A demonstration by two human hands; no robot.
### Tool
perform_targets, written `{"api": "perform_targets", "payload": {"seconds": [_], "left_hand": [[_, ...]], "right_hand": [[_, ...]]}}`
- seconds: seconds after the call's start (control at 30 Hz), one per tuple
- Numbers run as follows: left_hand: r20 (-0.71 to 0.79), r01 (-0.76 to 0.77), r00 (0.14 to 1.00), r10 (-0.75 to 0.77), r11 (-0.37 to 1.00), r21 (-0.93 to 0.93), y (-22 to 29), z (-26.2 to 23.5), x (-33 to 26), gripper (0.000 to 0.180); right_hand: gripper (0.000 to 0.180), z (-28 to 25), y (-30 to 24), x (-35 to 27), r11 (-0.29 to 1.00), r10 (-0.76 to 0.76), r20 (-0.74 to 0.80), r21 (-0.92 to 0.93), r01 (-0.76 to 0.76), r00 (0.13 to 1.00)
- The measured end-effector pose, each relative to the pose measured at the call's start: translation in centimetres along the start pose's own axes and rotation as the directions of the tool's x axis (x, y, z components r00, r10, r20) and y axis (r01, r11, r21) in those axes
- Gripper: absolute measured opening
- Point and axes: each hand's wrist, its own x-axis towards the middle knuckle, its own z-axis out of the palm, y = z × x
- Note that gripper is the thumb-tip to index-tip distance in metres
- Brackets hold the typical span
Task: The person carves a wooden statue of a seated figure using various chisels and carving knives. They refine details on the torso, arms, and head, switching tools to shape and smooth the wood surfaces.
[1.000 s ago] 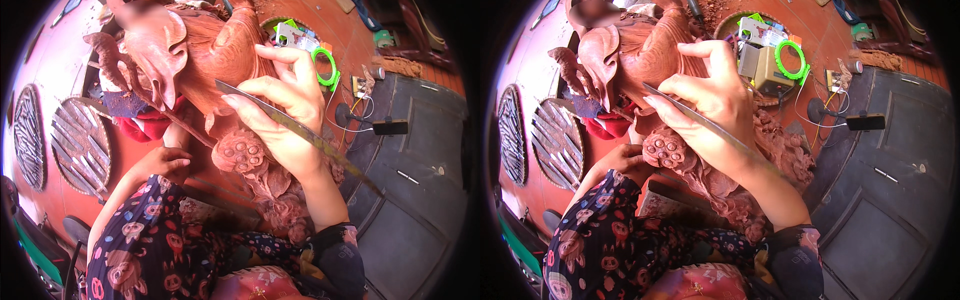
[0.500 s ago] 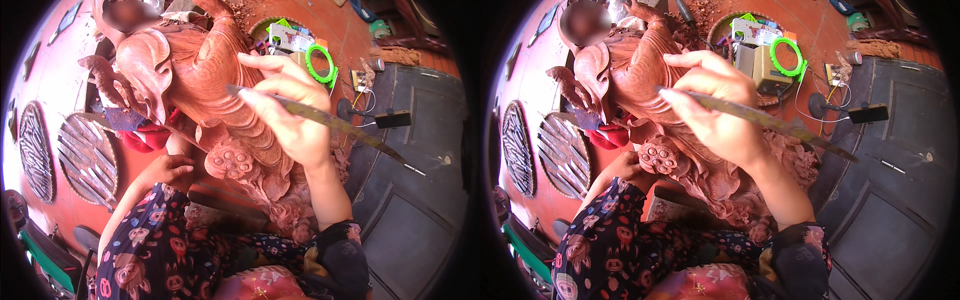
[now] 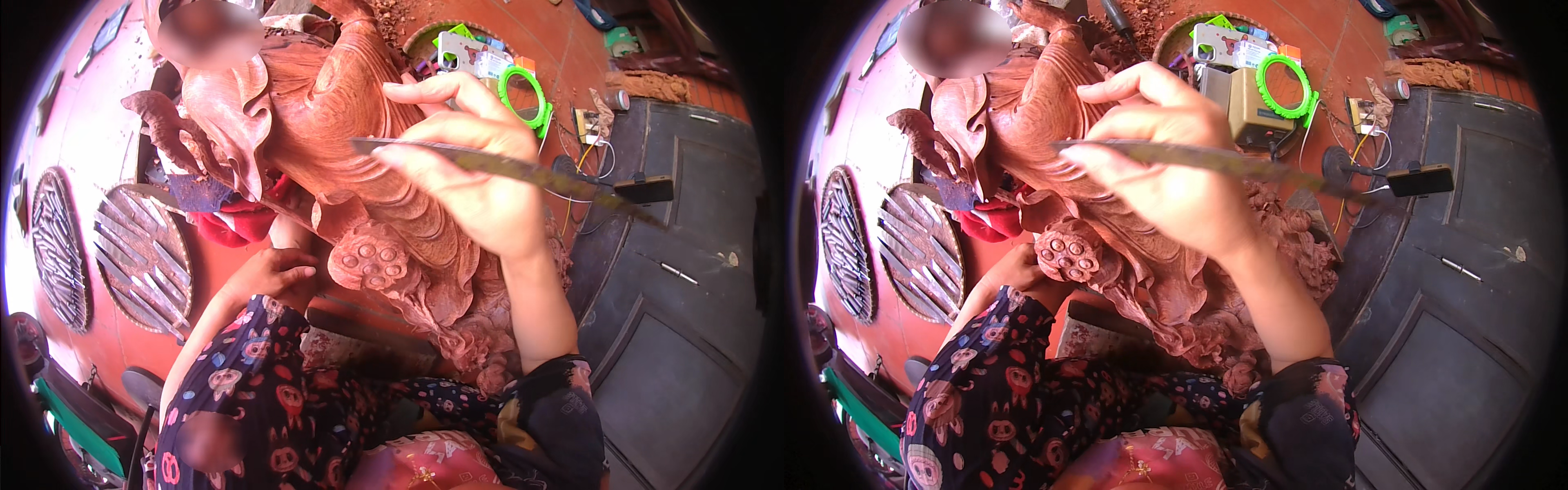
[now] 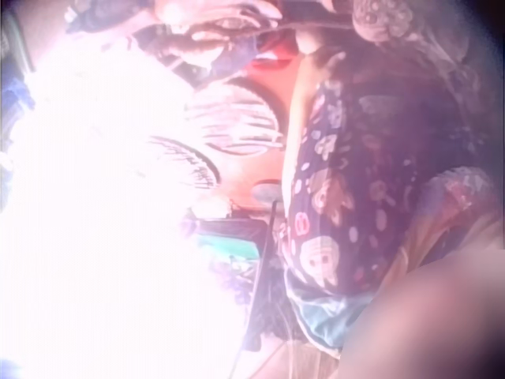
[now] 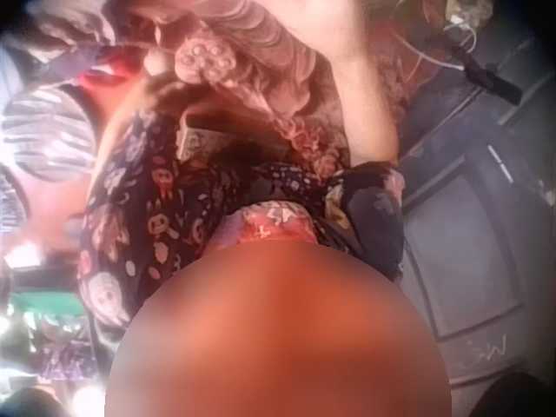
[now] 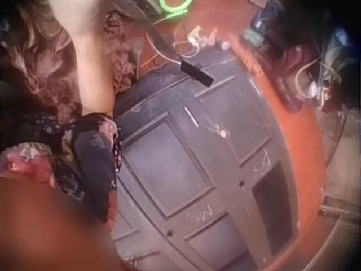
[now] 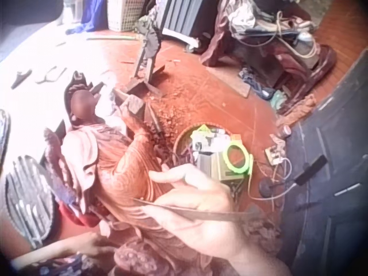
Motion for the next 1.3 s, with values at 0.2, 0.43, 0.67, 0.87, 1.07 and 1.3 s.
{"api": "perform_targets", "payload": {"seconds": [0.2, 0.43, 0.67, 0.87, 1.07, 1.3], "left_hand": [[-0.017, 0.109, 0.994, -0.108, 0.992, 0.066, 2.6, -0.4, -0.4, 0.037], [-0.019, 0.068, 0.998, -0.067, 0.997, 0.042, 2.5, -0.6, -0.3, 0.036], [0.012, 0.098, 0.995, -0.099, 0.993, 0.06, 2.7, -0.7, 0.0, 0.038], [-0.061, -0.006, 0.998, 0.011, 0.998, 0.07, 1.2, -0.2, -0.2, 0.039], [-0.001, 0.008, 1.0, -0.008, 1.0, 0.008, 1.8, -0.4, 0.2, 0.038], [0.001, 0.009, 1.0, -0.009, 1.0, 0.012, 2.5, -0.6, 0.1, 0.035]], "right_hand": [[0.009, 0.4, -0.4, 0.0, 0.996, -0.063, -0.006, -0.065, 0.062, 0.998], [0.01, 0.5, -0.4, -0.1, 0.994, -0.1, 0.003, -0.046, 0.1, 0.995], [0.01, -0.1, -0.1, -0.3, 0.998, -0.055, 0.014, 0.005, 0.055, 0.998], [0.009, -1.1, 0.2, 0.5, 1.0, -0.005, 0.048, 0.028, 0.004, 0.999], [0.012, -0.8, 0.7, 0.5, 0.993, 0.05, 0.035, 0.108, -0.054, 0.998], [0.006, -1.1, -0.3, 0.8, 0.976, 0.131, 0.01, 0.177, -0.13, 0.991]]}}
